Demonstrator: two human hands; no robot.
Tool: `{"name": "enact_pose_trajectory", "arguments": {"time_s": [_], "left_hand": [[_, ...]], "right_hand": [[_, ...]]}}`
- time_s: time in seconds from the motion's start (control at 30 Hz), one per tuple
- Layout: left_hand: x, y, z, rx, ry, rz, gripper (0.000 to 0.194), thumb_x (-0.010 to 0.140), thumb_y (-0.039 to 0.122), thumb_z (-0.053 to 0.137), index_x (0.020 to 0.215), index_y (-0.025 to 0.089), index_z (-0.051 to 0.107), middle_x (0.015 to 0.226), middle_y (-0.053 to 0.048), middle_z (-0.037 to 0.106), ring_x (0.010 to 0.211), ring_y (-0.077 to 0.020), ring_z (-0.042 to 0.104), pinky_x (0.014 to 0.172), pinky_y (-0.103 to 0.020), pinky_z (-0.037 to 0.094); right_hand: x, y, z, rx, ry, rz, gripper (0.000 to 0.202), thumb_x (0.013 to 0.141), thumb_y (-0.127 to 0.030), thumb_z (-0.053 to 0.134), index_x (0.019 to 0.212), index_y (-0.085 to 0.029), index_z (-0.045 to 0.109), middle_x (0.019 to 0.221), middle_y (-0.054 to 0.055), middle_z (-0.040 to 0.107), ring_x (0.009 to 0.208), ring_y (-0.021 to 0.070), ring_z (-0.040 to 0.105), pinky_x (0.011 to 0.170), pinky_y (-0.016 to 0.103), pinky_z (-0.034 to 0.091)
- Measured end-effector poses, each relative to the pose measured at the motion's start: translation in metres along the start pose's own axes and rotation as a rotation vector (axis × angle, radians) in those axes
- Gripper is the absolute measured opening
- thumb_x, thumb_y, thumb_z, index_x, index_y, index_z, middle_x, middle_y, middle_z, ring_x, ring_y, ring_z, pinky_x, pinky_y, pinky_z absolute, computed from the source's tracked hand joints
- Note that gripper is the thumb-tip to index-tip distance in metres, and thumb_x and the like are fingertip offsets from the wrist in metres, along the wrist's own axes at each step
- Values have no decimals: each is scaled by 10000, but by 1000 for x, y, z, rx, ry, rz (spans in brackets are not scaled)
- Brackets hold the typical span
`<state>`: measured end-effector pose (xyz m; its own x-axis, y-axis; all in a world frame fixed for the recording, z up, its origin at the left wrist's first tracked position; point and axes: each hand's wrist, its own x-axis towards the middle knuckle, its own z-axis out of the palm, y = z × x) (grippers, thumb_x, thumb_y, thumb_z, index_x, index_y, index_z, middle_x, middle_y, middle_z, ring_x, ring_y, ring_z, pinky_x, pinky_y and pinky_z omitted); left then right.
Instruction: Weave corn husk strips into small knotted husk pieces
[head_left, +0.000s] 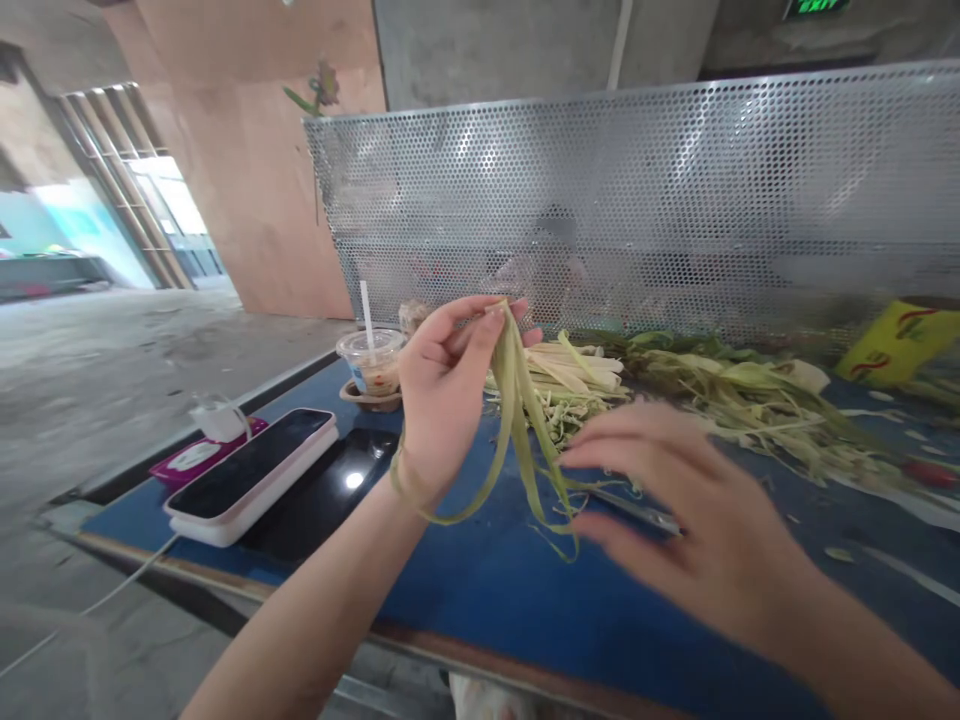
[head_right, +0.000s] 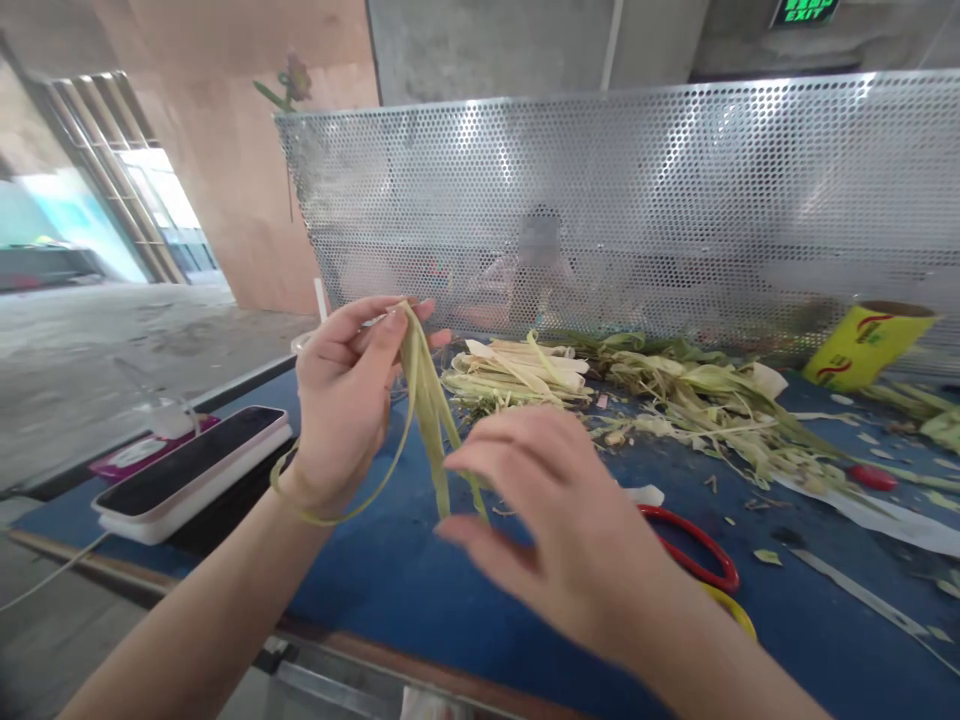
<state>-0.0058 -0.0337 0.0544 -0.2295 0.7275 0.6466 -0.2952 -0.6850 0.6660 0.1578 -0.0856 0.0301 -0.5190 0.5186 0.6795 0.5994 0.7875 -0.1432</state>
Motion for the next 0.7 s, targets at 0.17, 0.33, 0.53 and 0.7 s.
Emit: {"name": "enact_pose_trajectory", "arguments": {"time_s": [0.17,0.33,0.53,0.7], "left_hand": [[2,-3,0,-3,8,0,102,779,250,565,849,183,596,873,-28,687,785,-179,668,710,-275,549],[12,-10,-12,-4,60,18,121,764,262,581,850,179,601,884,-41,689,798,-177,666,697,-257,547],[18,-13,-18,47,108,100,88,763,239,581,831,189,605,861,-30,692,745,-160,672,663,-242,550],[-7,-7,3,144,-64,119,91,807,208,518,853,187,593,876,-28,692,720,-152,672,647,-244,558]], "right_hand": [[-15,-17,29,-193,-61,12,127,853,-205,449,894,-168,563,736,70,657,690,221,611,637,371,477],[-41,-16,40,-212,33,208,213,878,-223,374,1015,-163,525,732,70,670,651,195,640,565,295,499],[-62,-9,22,-123,-143,130,193,856,-276,415,793,-213,587,710,39,651,648,189,622,567,303,500],[-30,1,-7,16,27,446,254,843,-416,409,944,-241,562,893,56,643,752,199,610,608,310,495]]}}
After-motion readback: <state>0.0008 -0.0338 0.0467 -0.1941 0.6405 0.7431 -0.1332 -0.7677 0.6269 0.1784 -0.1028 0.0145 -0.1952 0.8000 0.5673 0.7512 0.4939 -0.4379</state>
